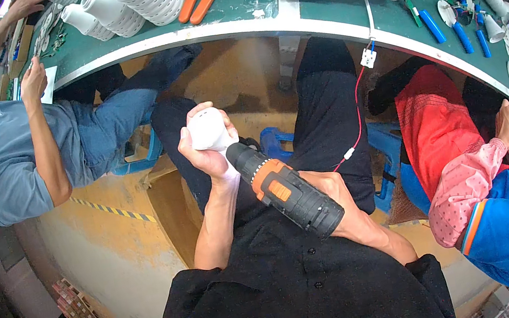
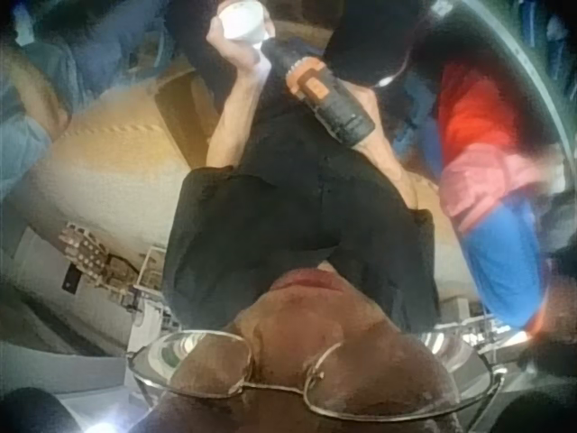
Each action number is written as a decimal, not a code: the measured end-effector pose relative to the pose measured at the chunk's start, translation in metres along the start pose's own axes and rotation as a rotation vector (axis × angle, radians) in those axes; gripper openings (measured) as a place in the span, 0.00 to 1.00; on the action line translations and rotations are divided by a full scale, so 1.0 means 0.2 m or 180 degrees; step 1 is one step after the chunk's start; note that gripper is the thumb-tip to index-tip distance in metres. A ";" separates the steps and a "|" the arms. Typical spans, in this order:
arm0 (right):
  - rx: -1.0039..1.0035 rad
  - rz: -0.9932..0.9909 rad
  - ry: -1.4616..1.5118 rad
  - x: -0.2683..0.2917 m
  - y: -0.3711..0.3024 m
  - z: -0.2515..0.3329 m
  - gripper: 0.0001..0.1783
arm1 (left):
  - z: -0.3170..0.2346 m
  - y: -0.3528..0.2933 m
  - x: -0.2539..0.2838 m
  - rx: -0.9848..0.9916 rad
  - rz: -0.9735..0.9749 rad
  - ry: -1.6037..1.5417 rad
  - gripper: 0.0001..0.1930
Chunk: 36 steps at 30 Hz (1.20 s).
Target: Use a power drill to assemble internal components into plastic light bulb housings at a factory workstation.
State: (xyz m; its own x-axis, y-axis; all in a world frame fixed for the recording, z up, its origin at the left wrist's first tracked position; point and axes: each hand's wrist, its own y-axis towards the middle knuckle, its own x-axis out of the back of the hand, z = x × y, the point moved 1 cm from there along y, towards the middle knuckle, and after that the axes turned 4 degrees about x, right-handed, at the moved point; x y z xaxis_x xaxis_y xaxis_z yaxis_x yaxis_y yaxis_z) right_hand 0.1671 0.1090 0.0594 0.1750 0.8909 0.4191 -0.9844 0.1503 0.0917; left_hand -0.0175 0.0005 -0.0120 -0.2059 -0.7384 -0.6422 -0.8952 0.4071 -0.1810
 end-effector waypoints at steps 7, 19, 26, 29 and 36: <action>0.0009 -0.0122 0.0005 -0.02 0.00 -0.02 0.12 | 0.01 0.00 0.01 0.0010 0.0003 -0.0071 0.30; -0.0080 -0.0120 0.0097 -0.02 0.00 -0.01 0.12 | 0.03 -0.01 0.01 0.0034 0.0103 -0.0056 0.30; -0.0066 -0.0089 0.0087 -0.02 -0.03 -0.02 0.12 | 0.02 -0.02 0.00 0.0045 0.0042 -0.0035 0.30; -0.0086 -0.0093 0.0073 -0.02 -0.03 -0.02 0.12 | 0.02 -0.02 0.00 0.0019 0.0063 -0.0049 0.31; -0.0241 -0.0094 0.0160 0.00 -0.03 0.00 0.12 | 0.00 -0.01 -0.02 -0.0014 -0.0064 0.0040 0.29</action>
State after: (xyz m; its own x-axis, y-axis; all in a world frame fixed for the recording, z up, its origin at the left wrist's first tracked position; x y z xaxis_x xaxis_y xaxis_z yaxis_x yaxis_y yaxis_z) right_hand 0.1727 0.1076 0.0595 0.2046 0.9058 0.3711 -0.9778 0.2069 0.0340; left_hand -0.0154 0.0025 -0.0097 -0.1927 -0.7531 -0.6291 -0.9010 0.3897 -0.1905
